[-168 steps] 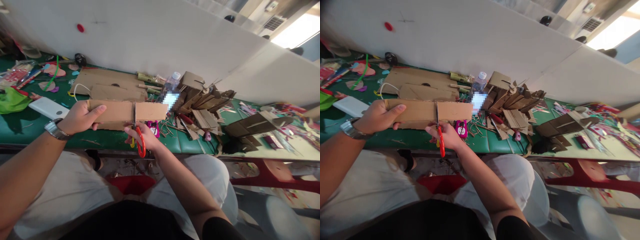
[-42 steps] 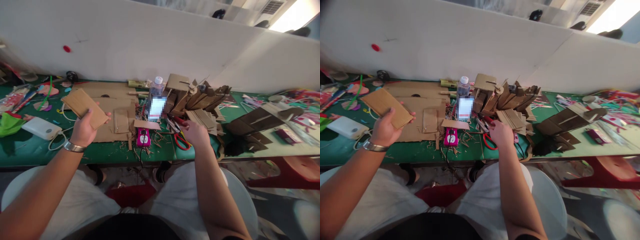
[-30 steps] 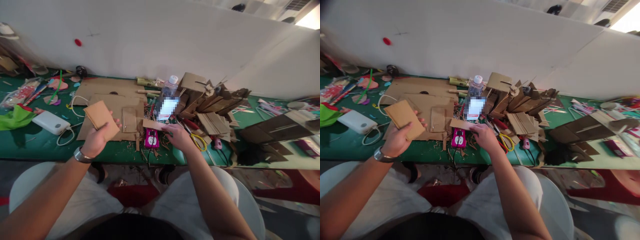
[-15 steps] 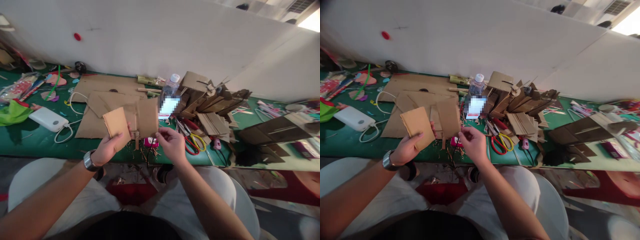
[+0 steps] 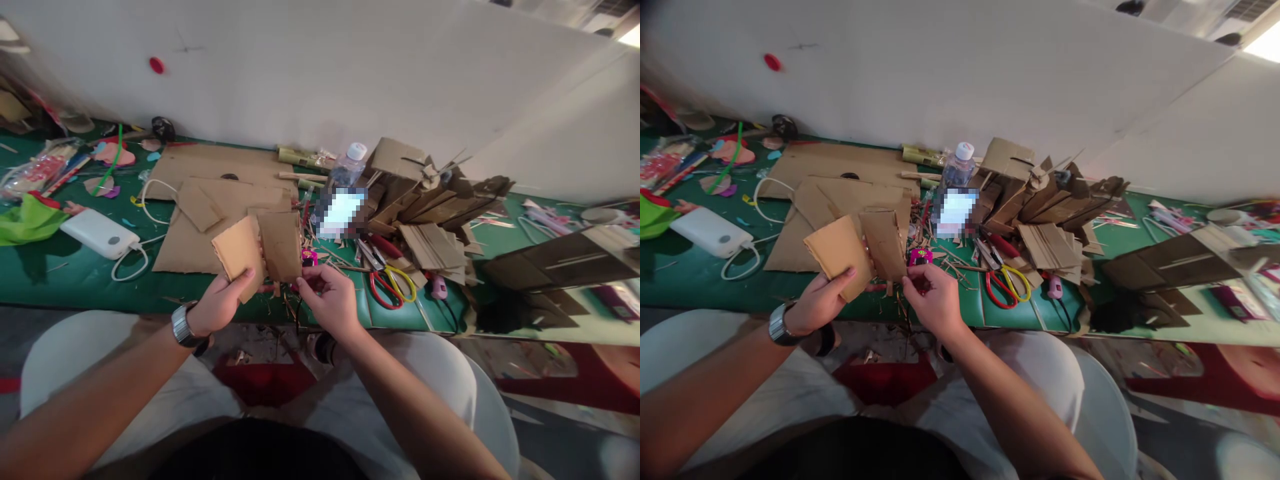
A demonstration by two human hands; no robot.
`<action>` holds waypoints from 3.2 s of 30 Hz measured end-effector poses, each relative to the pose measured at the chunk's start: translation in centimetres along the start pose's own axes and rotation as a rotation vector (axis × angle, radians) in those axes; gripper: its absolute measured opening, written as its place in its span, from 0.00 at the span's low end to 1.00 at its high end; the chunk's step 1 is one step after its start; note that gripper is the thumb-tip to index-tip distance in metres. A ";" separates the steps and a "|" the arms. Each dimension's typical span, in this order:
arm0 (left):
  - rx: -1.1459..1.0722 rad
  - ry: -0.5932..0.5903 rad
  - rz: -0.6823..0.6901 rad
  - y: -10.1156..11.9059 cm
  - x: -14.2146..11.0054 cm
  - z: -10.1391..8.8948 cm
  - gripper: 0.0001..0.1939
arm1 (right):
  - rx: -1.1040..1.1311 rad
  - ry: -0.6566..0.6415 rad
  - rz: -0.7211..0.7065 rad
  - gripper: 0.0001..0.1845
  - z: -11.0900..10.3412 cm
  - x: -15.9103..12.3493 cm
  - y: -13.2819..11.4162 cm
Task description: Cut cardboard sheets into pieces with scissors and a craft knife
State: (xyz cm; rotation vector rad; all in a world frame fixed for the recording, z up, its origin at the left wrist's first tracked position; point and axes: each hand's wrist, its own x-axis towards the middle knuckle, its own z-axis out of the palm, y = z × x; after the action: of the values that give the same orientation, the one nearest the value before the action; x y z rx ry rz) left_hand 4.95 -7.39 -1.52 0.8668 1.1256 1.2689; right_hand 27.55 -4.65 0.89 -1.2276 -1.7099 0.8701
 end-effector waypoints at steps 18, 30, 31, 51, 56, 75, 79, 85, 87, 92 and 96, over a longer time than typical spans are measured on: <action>-0.015 -0.032 -0.072 1.7 -0.7 1.5 0.33 | -0.123 -0.047 -0.154 0.04 0.6 -0.5 0.5; 0.073 0.020 -0.129 3.3 0.7 0.0 0.29 | 0.529 -0.144 0.221 0.25 -0.6 -0.1 -0.8; 0.131 0.030 -0.127 3.3 1.0 -0.3 0.30 | 0.547 -0.148 0.243 0.26 -0.8 0.0 -0.9; -0.004 -0.094 -0.226 2.5 -0.1 0.4 0.28 | 0.517 -0.240 0.298 0.31 -0.7 -0.7 -0.6; 0.009 -0.194 -0.167 2.1 -0.8 0.9 0.28 | 0.384 -0.196 0.192 0.41 -0.3 -1.1 -0.5; -0.015 -0.116 -0.185 1.7 -1.0 0.9 0.36 | 0.742 -0.246 0.199 0.31 -0.8 -1.7 -0.8; -0.023 -0.161 -0.214 1.9 -1.2 0.9 0.30 | 0.797 -0.203 0.329 0.30 -0.6 -1.5 -0.6; 0.131 -0.127 -0.143 2.4 -1.3 1.4 0.26 | 0.385 -0.175 0.149 0.23 -0.6 -1.4 -1.0; 0.165 -0.141 -0.111 2.4 -1.3 1.4 0.25 | 0.305 -0.195 0.096 0.23 -0.7 -1.3 -1.2; 0.143 -0.225 -0.122 2.0 -1.3 1.4 0.25 | 0.249 -0.146 0.043 0.20 -0.5 -1.5 -1.4; 0.244 -0.231 -0.006 1.7 -1.3 1.2 0.23 | 0.196 -0.140 0.020 0.18 0.0 -1.9 -1.4</action>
State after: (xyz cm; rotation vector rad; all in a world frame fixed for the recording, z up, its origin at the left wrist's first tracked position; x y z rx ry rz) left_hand 5.72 -8.33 0.58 1.1597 1.1096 1.0086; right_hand 27.32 -6.90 1.70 -1.0750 -1.6790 1.1303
